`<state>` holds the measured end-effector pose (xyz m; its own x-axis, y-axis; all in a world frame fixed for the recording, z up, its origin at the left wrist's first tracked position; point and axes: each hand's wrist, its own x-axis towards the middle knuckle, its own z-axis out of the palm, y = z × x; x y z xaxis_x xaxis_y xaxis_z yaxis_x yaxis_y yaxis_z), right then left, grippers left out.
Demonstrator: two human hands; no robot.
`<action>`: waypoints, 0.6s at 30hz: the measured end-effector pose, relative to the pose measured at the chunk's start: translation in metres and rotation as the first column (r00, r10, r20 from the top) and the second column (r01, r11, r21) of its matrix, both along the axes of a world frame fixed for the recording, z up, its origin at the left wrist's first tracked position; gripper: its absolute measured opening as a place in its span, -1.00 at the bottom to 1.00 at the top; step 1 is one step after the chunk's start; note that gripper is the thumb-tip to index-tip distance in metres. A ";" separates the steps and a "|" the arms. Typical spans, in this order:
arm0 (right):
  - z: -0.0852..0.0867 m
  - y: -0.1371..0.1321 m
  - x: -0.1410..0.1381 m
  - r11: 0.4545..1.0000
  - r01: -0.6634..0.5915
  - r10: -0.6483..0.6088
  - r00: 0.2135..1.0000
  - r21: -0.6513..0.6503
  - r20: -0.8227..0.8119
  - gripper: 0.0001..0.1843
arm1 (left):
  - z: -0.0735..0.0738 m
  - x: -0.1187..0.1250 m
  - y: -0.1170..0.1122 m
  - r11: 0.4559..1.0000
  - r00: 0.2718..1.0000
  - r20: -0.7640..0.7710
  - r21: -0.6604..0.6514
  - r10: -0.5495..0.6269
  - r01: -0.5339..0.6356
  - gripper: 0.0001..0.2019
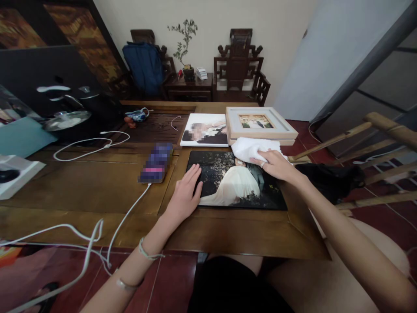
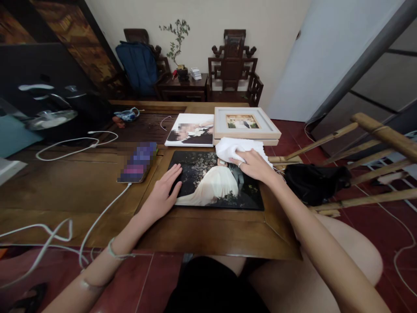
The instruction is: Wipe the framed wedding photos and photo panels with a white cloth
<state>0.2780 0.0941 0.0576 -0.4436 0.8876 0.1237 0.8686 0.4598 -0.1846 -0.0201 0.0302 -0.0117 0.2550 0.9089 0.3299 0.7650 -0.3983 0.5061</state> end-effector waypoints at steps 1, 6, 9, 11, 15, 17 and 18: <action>-0.002 -0.002 -0.001 1.000 -0.011 0.011 1.000 0.012 -0.004 -0.65 | 0.000 0.000 0.000 1.000 1.000 -0.001 0.000 -0.001 0.001 -0.57; -0.015 -0.058 0.005 0.995 -0.080 0.082 0.995 0.057 -0.047 -0.76 | -0.002 0.000 0.001 1.000 1.000 -0.017 0.013 -0.002 0.002 -0.56; -0.019 -0.108 0.008 0.992 -0.121 0.123 0.990 0.033 -0.065 -0.83 | -0.002 0.000 0.001 1.000 1.000 -0.026 0.006 0.005 -0.004 -0.56; -0.017 -0.138 0.008 0.986 -0.168 0.168 0.985 0.017 -0.045 -0.83 | -0.001 0.001 0.001 1.000 1.000 -0.028 -0.001 0.008 -0.008 -0.56; -0.011 -0.170 0.002 0.975 -0.223 0.223 0.975 -0.028 0.015 -0.74 | 0.000 0.002 0.000 1.000 0.999 -0.033 -0.008 0.013 -0.013 -0.56; -0.009 -0.165 -0.002 0.979 -0.199 0.200 0.980 -0.042 0.009 -0.73 | 0.001 0.002 0.000 1.000 1.000 -0.026 -0.010 0.014 -0.015 -0.56; -0.009 -0.157 -0.004 0.984 -0.176 0.176 0.984 -0.041 -0.003 -0.75 | 0.002 0.002 0.000 1.000 1.000 -0.022 -0.011 0.016 -0.017 -0.56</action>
